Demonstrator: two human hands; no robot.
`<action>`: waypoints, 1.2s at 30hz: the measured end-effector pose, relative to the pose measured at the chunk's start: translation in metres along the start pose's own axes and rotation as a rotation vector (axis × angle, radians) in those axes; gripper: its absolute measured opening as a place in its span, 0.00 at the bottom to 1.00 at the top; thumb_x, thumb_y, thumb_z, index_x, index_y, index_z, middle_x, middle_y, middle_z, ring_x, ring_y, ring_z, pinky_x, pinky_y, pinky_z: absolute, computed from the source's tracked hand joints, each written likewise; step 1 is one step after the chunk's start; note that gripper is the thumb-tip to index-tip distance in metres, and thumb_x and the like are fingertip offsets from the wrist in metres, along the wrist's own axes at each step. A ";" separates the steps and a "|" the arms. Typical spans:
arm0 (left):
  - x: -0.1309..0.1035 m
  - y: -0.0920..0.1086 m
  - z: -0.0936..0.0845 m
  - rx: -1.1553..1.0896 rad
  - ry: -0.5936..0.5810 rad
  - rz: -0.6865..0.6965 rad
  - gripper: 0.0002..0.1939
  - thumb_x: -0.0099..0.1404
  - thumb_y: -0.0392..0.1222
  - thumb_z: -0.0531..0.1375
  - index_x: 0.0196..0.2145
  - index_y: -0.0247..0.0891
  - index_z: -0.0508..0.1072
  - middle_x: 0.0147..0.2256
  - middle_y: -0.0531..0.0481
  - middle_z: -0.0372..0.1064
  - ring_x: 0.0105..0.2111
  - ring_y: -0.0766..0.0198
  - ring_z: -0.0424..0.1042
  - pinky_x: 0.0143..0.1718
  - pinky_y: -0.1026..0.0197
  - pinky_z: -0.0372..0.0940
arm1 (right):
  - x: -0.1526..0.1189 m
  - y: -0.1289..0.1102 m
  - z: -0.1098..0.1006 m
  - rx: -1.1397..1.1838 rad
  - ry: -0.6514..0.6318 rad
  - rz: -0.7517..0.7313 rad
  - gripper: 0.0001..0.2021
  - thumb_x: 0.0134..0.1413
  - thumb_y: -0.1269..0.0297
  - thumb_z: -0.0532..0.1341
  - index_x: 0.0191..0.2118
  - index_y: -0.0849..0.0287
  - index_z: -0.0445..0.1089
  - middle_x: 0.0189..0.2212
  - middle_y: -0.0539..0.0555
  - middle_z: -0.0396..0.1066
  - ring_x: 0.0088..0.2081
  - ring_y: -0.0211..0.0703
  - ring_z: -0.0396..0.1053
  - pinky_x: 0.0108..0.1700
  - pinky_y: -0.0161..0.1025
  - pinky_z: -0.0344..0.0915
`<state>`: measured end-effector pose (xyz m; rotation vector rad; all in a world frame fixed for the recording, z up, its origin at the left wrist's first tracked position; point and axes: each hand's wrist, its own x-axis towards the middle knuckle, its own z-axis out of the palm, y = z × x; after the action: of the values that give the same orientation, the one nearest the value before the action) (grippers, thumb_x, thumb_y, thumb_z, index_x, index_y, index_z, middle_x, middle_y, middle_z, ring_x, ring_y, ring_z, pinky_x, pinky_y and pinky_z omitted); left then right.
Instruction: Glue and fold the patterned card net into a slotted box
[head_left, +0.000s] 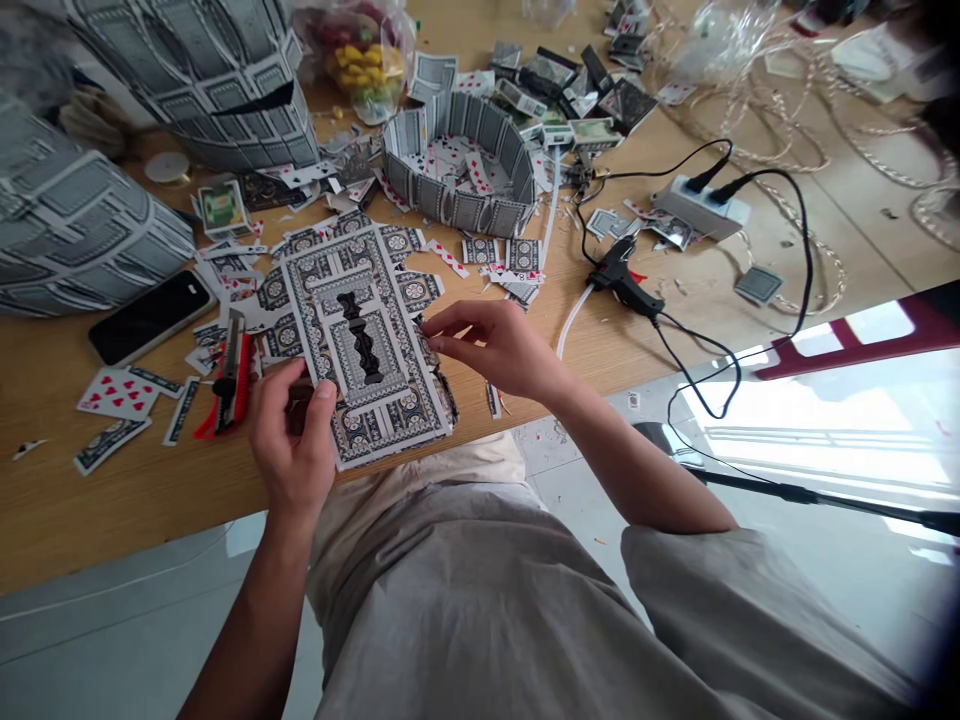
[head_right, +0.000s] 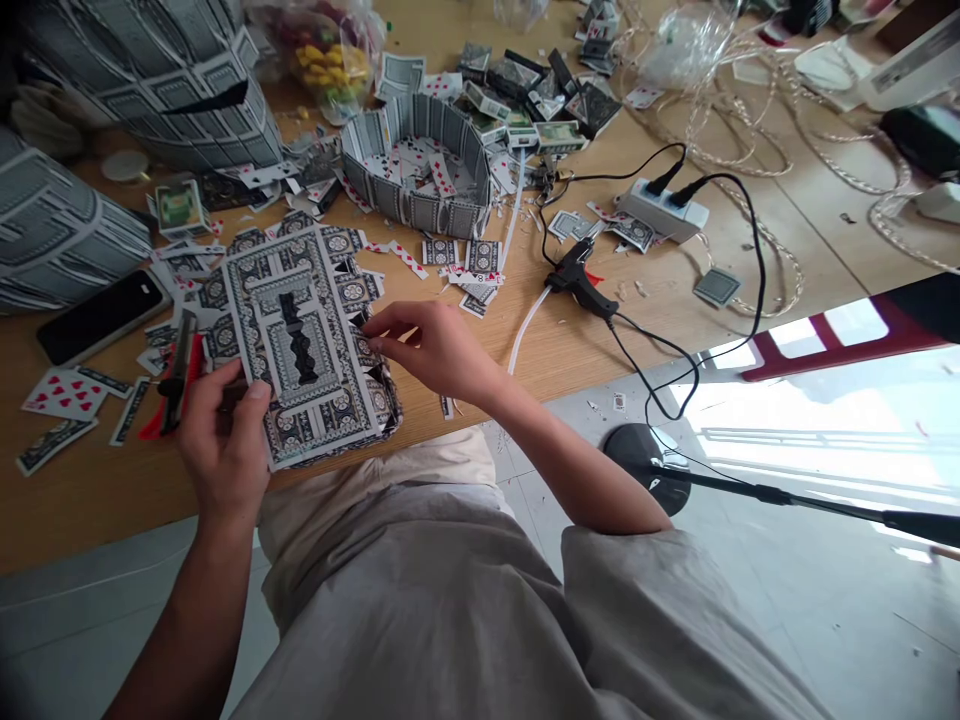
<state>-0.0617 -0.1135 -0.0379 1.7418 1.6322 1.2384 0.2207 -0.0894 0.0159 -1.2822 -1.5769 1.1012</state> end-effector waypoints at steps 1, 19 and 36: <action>0.000 0.002 0.000 -0.014 0.022 -0.011 0.24 0.72 0.57 0.64 0.59 0.41 0.76 0.51 0.44 0.74 0.49 0.54 0.76 0.54 0.51 0.73 | 0.001 0.000 0.000 -0.012 -0.004 -0.008 0.10 0.62 0.61 0.68 0.44 0.60 0.82 0.41 0.55 0.84 0.39 0.42 0.78 0.43 0.41 0.73; 0.001 0.011 0.004 -0.134 0.080 -0.030 0.21 0.69 0.54 0.67 0.54 0.41 0.79 0.47 0.47 0.75 0.40 0.60 0.77 0.43 0.57 0.76 | 0.004 0.006 -0.004 -0.123 -0.078 -0.212 0.09 0.69 0.65 0.62 0.49 0.59 0.78 0.45 0.55 0.81 0.41 0.40 0.76 0.42 0.37 0.70; 0.001 0.005 0.006 -0.100 0.094 -0.034 0.23 0.69 0.58 0.64 0.54 0.40 0.76 0.46 0.47 0.74 0.38 0.60 0.75 0.40 0.57 0.75 | 0.008 0.008 -0.002 -0.125 -0.096 -0.270 0.09 0.70 0.65 0.62 0.48 0.61 0.77 0.43 0.55 0.81 0.40 0.39 0.76 0.43 0.37 0.70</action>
<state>-0.0539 -0.1125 -0.0363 1.6109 1.6156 1.3806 0.2237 -0.0803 0.0099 -1.0692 -1.8542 0.9172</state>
